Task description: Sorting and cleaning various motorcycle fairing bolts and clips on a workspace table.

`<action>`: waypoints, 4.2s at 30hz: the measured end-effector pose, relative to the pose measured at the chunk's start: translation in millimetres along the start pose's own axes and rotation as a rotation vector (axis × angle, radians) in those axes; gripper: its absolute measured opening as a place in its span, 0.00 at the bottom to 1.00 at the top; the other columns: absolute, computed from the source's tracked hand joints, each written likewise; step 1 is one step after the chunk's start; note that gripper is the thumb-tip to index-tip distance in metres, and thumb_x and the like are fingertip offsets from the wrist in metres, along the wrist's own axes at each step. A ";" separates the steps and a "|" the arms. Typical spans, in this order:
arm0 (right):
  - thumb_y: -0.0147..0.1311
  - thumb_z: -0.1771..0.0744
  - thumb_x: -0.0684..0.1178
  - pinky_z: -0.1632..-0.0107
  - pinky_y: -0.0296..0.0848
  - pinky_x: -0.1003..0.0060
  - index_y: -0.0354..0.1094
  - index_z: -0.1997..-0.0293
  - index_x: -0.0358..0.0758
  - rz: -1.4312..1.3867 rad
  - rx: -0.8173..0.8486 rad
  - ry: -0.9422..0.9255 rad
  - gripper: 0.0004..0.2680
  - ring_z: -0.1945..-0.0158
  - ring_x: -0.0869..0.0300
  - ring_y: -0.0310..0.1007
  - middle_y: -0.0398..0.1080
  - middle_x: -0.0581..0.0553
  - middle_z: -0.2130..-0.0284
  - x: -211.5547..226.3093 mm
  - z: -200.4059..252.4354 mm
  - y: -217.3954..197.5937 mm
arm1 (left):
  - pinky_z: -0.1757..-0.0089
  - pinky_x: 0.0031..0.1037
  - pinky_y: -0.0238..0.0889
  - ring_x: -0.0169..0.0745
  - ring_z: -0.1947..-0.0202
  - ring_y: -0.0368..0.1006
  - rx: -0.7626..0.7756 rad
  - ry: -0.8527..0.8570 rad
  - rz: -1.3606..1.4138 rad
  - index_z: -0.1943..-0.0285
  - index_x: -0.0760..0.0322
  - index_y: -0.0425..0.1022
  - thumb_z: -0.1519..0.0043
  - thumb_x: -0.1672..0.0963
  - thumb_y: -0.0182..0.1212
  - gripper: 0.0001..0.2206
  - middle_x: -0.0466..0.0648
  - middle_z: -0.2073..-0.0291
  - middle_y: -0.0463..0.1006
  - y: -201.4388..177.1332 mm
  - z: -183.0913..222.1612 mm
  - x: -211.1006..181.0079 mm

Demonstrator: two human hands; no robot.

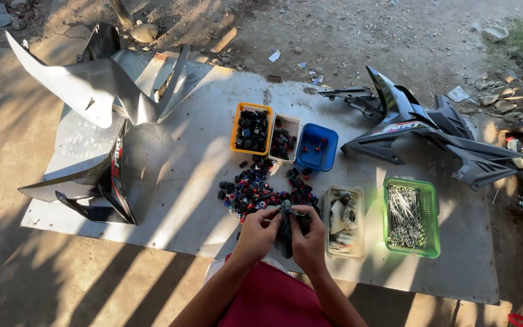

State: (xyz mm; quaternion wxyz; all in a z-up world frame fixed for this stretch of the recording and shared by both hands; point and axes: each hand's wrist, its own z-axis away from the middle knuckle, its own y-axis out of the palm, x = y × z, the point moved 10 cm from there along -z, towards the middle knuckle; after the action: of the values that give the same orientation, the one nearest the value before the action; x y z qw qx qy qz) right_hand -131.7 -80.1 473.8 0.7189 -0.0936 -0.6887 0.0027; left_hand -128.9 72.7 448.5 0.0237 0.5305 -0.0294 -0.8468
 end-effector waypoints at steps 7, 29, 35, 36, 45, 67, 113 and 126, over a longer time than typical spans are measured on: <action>0.54 0.33 0.31 0.48 0.73 0.56 0.73 0.56 0.35 0.032 0.035 -0.163 0.07 0.53 0.57 0.75 0.76 0.39 0.60 41.9 -5.8 -9.1 | 0.62 0.25 0.71 0.33 0.66 0.75 0.204 0.060 -0.006 0.49 0.67 0.84 0.29 0.59 0.51 0.13 0.50 0.66 0.81 20.8 -10.0 17.9; 0.64 0.37 0.33 0.53 0.75 0.58 0.76 0.59 0.38 0.259 -0.111 -0.463 0.07 0.59 0.48 0.79 0.76 0.45 0.62 96.3 20.0 -23.2 | 0.72 0.25 0.75 0.33 0.75 0.74 0.134 -0.064 0.400 0.55 0.75 0.79 0.30 0.57 0.57 0.11 0.51 0.72 0.77 29.1 3.5 -13.3; 0.57 0.33 0.32 0.54 0.73 0.56 0.71 0.57 0.33 0.211 -0.183 -0.421 0.05 0.61 0.47 0.78 0.73 0.39 0.65 83.8 2.2 -49.5 | 0.73 0.24 0.70 0.34 0.75 0.71 0.121 -0.049 0.509 0.59 0.72 0.77 0.30 0.57 0.59 0.10 0.50 0.75 0.73 33.2 19.1 -32.9; 0.57 0.33 0.32 0.54 0.73 0.56 0.71 0.57 0.33 0.206 -0.173 -0.423 0.05 0.61 0.47 0.78 0.73 0.39 0.65 84.3 5.8 -45.1 | 0.73 0.24 0.70 0.34 0.75 0.71 0.110 -0.046 0.510 0.59 0.72 0.77 0.30 0.57 0.59 0.10 0.50 0.75 0.73 31.7 13.8 -26.2; 0.57 0.34 0.33 0.54 0.73 0.56 0.69 0.58 0.32 0.218 -0.201 -0.417 0.04 0.59 0.43 0.78 0.72 0.35 0.65 73.4 0.8 -46.7 | 0.74 0.23 0.70 0.35 0.77 0.73 0.087 0.072 0.359 0.61 0.69 0.75 0.31 0.57 0.60 0.08 0.54 0.76 0.76 28.3 14.6 -37.8; 0.58 0.37 0.31 0.53 0.76 0.49 0.78 0.54 0.35 0.373 0.033 -0.568 0.10 0.58 0.40 0.77 0.74 0.40 0.63 112.6 -2.6 -32.7 | 0.69 0.29 0.75 0.51 0.68 0.81 -0.054 0.987 -0.696 0.49 0.63 0.79 0.34 0.61 0.56 0.08 0.50 0.61 0.82 27.4 67.3 -128.4; 0.33 0.28 0.44 0.44 0.67 0.60 0.62 0.48 0.37 -0.436 -0.135 0.746 0.09 0.52 0.57 0.67 0.69 0.39 0.49 -445.5 -44.7 -22.3 | 0.64 0.43 0.74 0.56 0.69 0.79 0.036 0.459 -1.036 0.66 0.60 0.82 0.37 0.53 0.60 0.10 0.50 0.75 0.78 43.4 -343.9 263.6; 0.48 0.31 0.35 0.48 0.74 0.48 0.51 0.35 0.38 0.074 0.041 0.638 0.17 0.47 0.51 0.77 0.74 0.32 0.46 -337.7 -44.3 -40.5 | 0.58 0.37 0.69 0.51 0.57 0.71 -0.007 0.293 -0.706 0.53 0.57 0.75 0.38 0.56 0.68 0.09 0.44 0.61 0.68 30.6 -236.5 257.6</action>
State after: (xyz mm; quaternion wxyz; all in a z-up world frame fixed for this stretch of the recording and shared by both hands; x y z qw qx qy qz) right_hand -110.2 -170.6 143.7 0.8997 -0.1002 -0.4246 0.0133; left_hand -28.1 18.0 116.8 -0.2635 0.6233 0.1618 -0.7182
